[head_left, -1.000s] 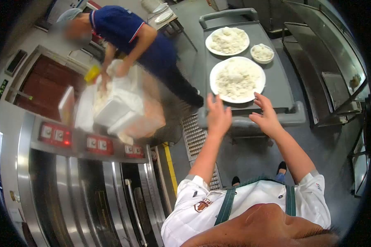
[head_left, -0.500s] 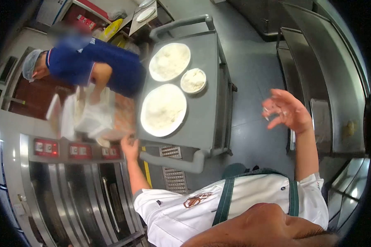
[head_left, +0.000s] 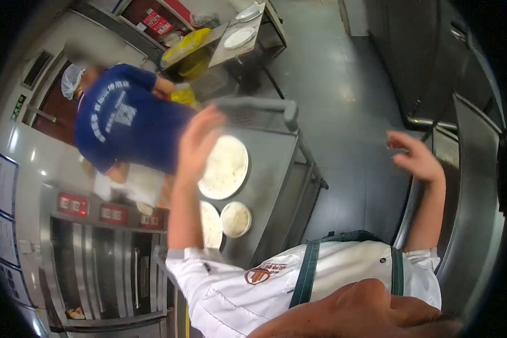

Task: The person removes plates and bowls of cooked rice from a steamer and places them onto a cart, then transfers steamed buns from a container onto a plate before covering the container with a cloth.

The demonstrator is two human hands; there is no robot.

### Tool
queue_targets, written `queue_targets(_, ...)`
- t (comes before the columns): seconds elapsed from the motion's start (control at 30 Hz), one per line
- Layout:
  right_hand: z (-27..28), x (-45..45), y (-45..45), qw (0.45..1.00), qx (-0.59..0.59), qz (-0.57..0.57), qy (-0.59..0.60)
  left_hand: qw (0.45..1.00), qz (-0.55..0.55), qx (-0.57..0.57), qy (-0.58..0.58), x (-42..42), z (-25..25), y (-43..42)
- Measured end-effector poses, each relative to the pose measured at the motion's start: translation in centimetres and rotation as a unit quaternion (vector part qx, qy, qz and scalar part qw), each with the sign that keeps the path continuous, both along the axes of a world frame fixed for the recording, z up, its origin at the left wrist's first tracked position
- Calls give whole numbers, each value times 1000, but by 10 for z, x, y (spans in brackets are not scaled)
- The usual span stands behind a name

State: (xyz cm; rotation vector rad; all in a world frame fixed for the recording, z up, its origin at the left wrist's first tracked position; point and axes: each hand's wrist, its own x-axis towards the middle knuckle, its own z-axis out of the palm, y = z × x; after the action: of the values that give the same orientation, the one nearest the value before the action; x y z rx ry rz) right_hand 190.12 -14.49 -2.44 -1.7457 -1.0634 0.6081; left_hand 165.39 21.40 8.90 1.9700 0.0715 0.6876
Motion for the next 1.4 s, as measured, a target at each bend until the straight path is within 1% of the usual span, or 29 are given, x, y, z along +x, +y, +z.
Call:
queue_targets(0.03,5,45,5,956,163,50,239,995,-80,-59,-8,49,2,-4)
queue_targets(0.07,13,75,20,812,317,150,466,963,-196,-176,-51,98,1,-12)
queue_targets(0.1,-9,124,40,923,150,-81,346,916,-212,-329,-85,149,-5,-22)
queue_targets(0.13,-49,173,63,934,-36,-304,184,873,-224,-421,-102,201,-15,-23)
queue_targets(0.17,-81,209,86,950,-20,-312,-9,832,-245,-485,-112,252,-34,-13)
queue_targets(0.2,-91,236,100,927,-2,-314,-206,780,-265,-553,-126,290,-45,-11)
queue_targets(0.23,-55,225,121,954,131,-270,3,753,-261,-585,-148,324,-57,-16)
queue_targets(0.27,-37,233,143,932,253,-239,98,744,-245,-598,-169,362,-70,-20)
queue_targets(0.3,-43,230,157,938,271,-214,-11,738,-229,-606,-190,378,-81,-25)
queue_targets(0.4,-29,265,208,891,302,-80,-331,709,-206,-648,-187,450,-113,-23)
queue_targets(0.5,-86,402,266,837,161,-17,-523,674,-269,-671,-154,560,-174,4)
queue_targets(0.53,-122,465,305,964,165,-45,-204,725,-170,-655,-128,588,-158,8)
queue_targets(0.57,-163,529,341,976,153,-72,137,733,-240,-619,-145,613,-153,23)
queue_targets(0.63,-217,615,396,991,3,-78,113,740,-374,-532,-175,658,-150,62)
queue_targets(0.67,-224,652,421,990,-73,-75,99,732,-386,-534,-173,693,-149,82)
queue_targets(0.7,-203,668,438,954,11,-33,296,724,-362,-566,-157,733,-157,102)
queue_targets(0.73,-158,660,444,870,89,8,486,714,-295,-621,-133,776,-173,121)
queue_targets(0.77,-114,674,460,750,177,53,635,712,-259,-642,-117,812,-185,139)
queue_targets(0.87,-86,758,500,829,232,-71,503,692,-164,-700,-71,906,-221,188)
queue_targets(0.97,-72,852,533,879,388,-116,251,671,-105,-733,-26,1021,-245,245)
queue_targets(1.0,-111,889,559,952,294,-83,8,676,-86,-731,-24,1068,-247,270)
queue_targets(1.03,-166,939,588,952,184,-44,-240,678,-79,-731,-17,1112,-245,292)
queue_targets(1.07,-212,990,611,988,77,-48,-127,737,4,-676,-14,1163,-240,316)
queue_targets(1.1,-247,1024,620,998,-43,-46,-4,755,39,-654,-9,1204,-237,343)
queue_targets(1.13,-258,1063,647,988,-84,-62,110,770,67,-635,-7,1250,-235,384)
queue_targets(1.2,-202,1128,705,946,-129,-92,283,783,94,-615,-10,1317,-239,432)
queue_targets(1.33,-143,1190,780,863,49,-7,503,795,207,-569,49,1391,-283,495)
queue_targets(1.37,-120,1250,837,834,89,21,544,794,251,-548,78,1417,-288,529)
queue_targets(1.4,-112,1258,871,802,127,52,581,792,282,-533,96,1420,-295,558)
